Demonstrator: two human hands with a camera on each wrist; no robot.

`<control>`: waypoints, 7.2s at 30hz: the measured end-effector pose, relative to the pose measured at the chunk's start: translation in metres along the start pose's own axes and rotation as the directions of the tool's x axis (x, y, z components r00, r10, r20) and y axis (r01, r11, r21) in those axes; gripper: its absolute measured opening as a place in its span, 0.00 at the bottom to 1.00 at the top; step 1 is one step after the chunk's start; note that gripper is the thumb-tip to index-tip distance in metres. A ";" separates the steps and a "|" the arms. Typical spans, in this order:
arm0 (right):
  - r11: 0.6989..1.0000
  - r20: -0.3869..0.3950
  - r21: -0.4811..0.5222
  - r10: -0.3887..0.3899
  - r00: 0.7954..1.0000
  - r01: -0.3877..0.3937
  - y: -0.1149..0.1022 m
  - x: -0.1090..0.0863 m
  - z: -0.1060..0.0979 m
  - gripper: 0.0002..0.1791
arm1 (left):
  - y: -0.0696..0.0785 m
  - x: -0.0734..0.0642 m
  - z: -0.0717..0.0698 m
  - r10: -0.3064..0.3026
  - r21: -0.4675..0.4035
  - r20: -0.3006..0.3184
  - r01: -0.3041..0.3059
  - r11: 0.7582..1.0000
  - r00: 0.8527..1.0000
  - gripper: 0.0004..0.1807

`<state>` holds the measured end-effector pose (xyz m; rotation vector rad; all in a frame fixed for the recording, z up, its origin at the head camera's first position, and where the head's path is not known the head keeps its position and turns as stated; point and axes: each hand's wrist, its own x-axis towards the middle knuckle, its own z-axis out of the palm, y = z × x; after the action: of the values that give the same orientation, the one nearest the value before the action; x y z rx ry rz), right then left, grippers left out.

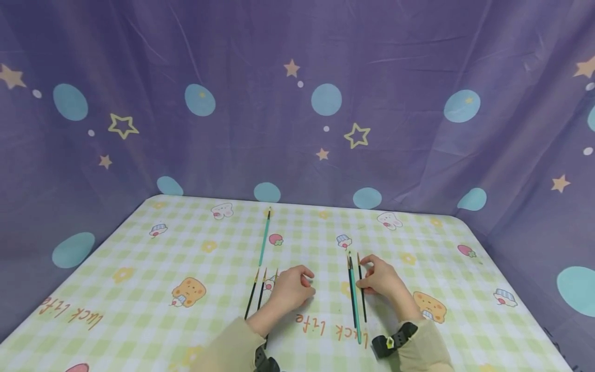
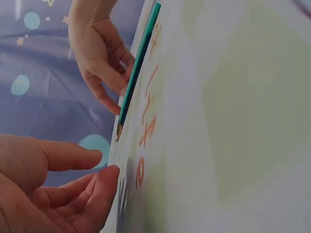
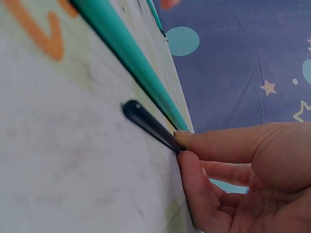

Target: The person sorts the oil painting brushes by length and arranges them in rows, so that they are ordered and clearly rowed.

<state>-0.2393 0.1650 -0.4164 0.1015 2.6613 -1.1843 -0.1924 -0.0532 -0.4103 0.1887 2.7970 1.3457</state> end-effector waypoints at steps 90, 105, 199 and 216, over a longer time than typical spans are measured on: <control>1.000 0.001 0.017 -0.023 1.000 0.023 -0.001 -0.001 -0.003 0.30 | 0.050 0.064 0.064 -0.111 0.155 -0.047 0.118 0.981 0.993 0.08; 1.000 0.009 0.022 -0.013 1.000 0.013 0.000 -0.001 -0.002 0.29 | 0.046 0.064 0.057 -0.168 0.106 0.017 0.165 0.981 0.986 0.10; 0.999 0.022 0.036 -0.032 0.999 0.032 0.003 0.001 -0.003 0.29 | 0.001 -0.024 -0.030 -0.056 0.232 -0.047 0.065 0.970 0.997 0.16; 1.000 0.022 0.019 -0.024 0.999 0.024 0.001 -0.002 -0.002 0.29 | 0.026 -0.003 0.025 -0.057 0.052 0.011 0.057 0.997 0.998 0.13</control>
<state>-0.2375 0.1672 -0.4155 0.0598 2.6395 -1.2111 -0.1849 -0.0184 -0.4056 0.1177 2.8060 1.2564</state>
